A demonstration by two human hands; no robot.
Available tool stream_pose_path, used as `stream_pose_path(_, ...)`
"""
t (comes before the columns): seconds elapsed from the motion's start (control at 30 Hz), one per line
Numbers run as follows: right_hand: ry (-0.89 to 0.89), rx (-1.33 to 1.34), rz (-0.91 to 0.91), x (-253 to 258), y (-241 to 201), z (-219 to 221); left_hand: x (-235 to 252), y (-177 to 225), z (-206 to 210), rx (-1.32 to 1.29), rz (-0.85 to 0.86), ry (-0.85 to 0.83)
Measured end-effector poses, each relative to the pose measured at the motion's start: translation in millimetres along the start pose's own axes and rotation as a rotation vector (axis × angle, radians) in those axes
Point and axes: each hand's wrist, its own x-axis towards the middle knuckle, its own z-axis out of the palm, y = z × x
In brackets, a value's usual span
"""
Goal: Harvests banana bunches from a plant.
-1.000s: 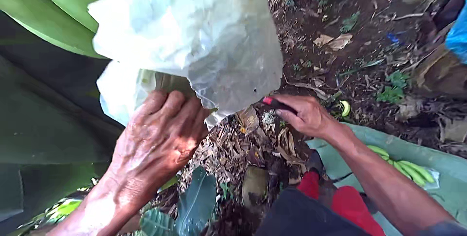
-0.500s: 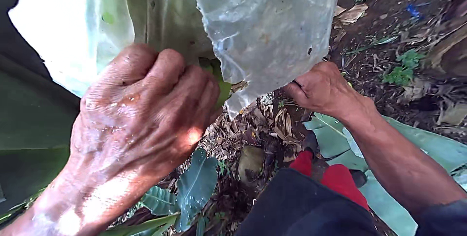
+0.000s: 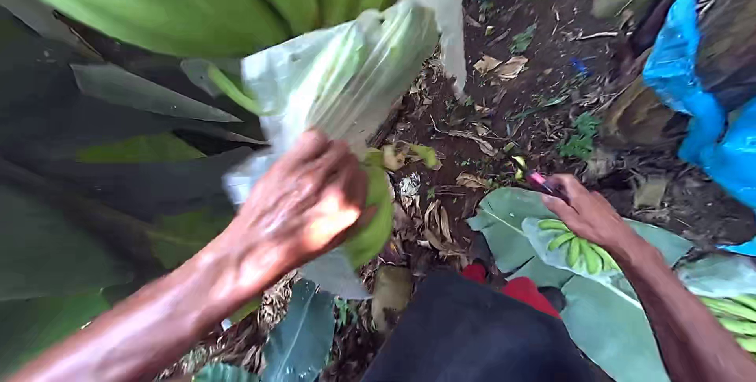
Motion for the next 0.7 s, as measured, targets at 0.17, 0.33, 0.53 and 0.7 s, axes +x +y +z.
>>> stream_pose_path(0.17, 0.293, 1.005, 0.401, -79, 33, 46, 112, 28, 71, -0.205, 0.115, 0.109)
stream_pose_path(0.33, 0.728, 1.546, 0.319, -126, 35, 48, 216, 39, 72, -0.292, 0.258, 0.328)
stream_pose_path(0.53, 0.703, 1.592, -0.005, -125, -6, 1, 293, 16, 44, -0.168, 0.434, 0.410)
stream_pose_path(0.7, 0.525, 1.636, -0.051, -68, -23, -12, 326, -6, 41, -0.093, 0.450, 0.383)
